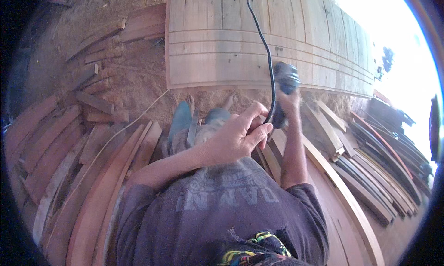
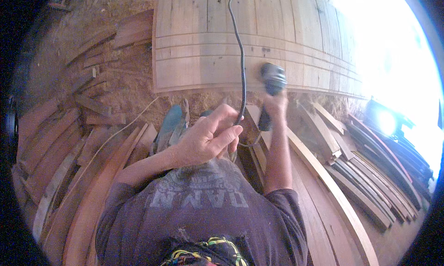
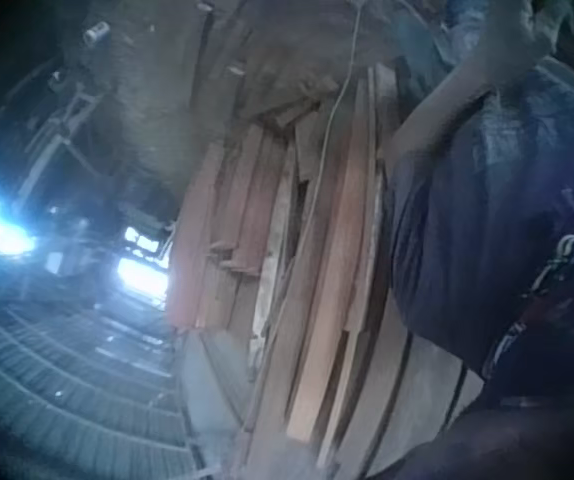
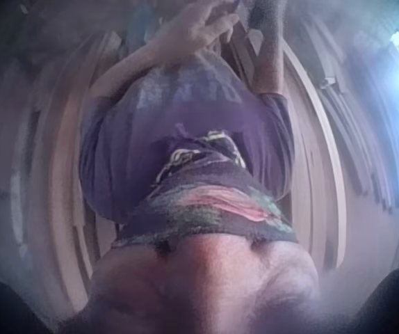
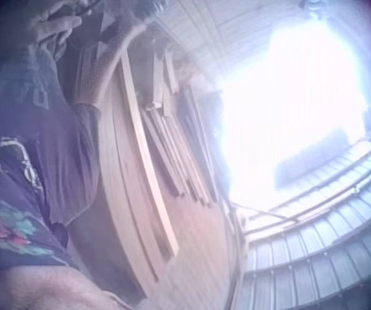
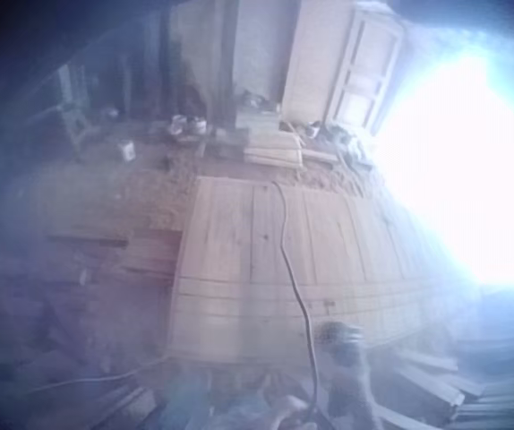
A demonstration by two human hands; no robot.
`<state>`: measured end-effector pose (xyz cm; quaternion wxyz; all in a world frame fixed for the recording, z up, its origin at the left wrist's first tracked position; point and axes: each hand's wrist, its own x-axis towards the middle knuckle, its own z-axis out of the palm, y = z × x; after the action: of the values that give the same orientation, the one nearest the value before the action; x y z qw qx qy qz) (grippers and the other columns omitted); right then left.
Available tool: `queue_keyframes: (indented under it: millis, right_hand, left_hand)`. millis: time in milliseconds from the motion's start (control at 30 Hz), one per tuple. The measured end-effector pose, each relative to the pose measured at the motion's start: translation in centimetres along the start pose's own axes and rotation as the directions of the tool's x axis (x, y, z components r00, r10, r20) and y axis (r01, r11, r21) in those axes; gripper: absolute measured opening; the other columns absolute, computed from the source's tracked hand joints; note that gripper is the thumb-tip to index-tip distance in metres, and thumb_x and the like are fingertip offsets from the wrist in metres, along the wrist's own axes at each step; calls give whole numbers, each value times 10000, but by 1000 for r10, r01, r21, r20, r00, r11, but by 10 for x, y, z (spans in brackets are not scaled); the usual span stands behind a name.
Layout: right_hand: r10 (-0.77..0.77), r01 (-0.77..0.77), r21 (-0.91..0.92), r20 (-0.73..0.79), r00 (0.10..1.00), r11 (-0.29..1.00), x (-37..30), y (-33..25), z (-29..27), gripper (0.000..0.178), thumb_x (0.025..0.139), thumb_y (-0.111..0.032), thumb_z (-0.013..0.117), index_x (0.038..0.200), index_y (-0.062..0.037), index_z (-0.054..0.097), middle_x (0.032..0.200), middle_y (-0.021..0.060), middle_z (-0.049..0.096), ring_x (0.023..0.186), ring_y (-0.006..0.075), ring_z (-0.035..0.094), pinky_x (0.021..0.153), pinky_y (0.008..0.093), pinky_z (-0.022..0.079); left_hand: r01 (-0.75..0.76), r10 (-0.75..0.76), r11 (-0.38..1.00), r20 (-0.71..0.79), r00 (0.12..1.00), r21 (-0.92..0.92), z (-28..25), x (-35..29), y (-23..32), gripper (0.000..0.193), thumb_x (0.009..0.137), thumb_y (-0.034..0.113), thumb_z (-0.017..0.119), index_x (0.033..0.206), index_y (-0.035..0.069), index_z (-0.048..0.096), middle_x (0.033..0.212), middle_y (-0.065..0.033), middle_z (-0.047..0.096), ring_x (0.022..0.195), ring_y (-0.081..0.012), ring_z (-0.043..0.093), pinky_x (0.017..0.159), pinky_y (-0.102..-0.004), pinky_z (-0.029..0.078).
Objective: The person uses an orbital sander to smooth the surface of a large wooden board. They flip the board over to sand both sides and continue sanding until the clip ends.
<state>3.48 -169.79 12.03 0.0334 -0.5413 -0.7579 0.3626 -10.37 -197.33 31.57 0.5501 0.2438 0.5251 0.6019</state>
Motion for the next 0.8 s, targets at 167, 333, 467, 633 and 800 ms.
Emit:
queue_keyframes:
  millis: [167,333,467,633,800]
  right_hand:
    - [-434,447,61,388,813,892,-94,-153,135,462,835,-252,813,1196,-29,629,1040,198,775,973,400,761,854,478,599]
    - [-229,329,-149,461,857,932,-96,-186,131,607,819,-327,809,1273,-13,557,1062,302,747,1089,496,706,918,577,567]
    - [-159,266,-267,364,918,926,-73,-137,78,590,799,-298,792,1251,-11,544,1077,305,749,1063,490,722,913,561,582]
    - [-71,127,-273,205,976,954,-37,-78,22,620,776,-310,791,1261,-19,537,1119,316,741,1082,484,722,930,550,580]
    - [14,27,-240,165,986,970,11,-43,-38,679,741,-326,819,1288,-35,543,1126,306,744,1120,478,716,941,536,579]
  left_hand:
    - [-68,65,997,-70,995,-45,-17,-17,-11,204,1126,147,565,1310,100,491,749,-27,657,507,-55,521,455,-240,402]
    - [4,-34,984,-160,987,-180,-52,-42,12,198,1109,85,541,1303,55,517,785,-48,667,522,-71,542,462,-237,410]
    - [-90,-3,949,-293,956,-303,-79,-43,15,159,1100,85,548,1255,54,568,770,-63,640,485,-84,514,433,-230,409]
    - [-202,15,872,-388,922,-447,-98,-21,9,201,1133,190,510,1230,29,581,708,-38,574,444,-112,496,404,-261,429]
    - [-266,-13,749,-415,910,-607,-100,16,9,418,1170,314,443,1412,-12,543,684,-22,558,442,-124,509,424,-298,467]
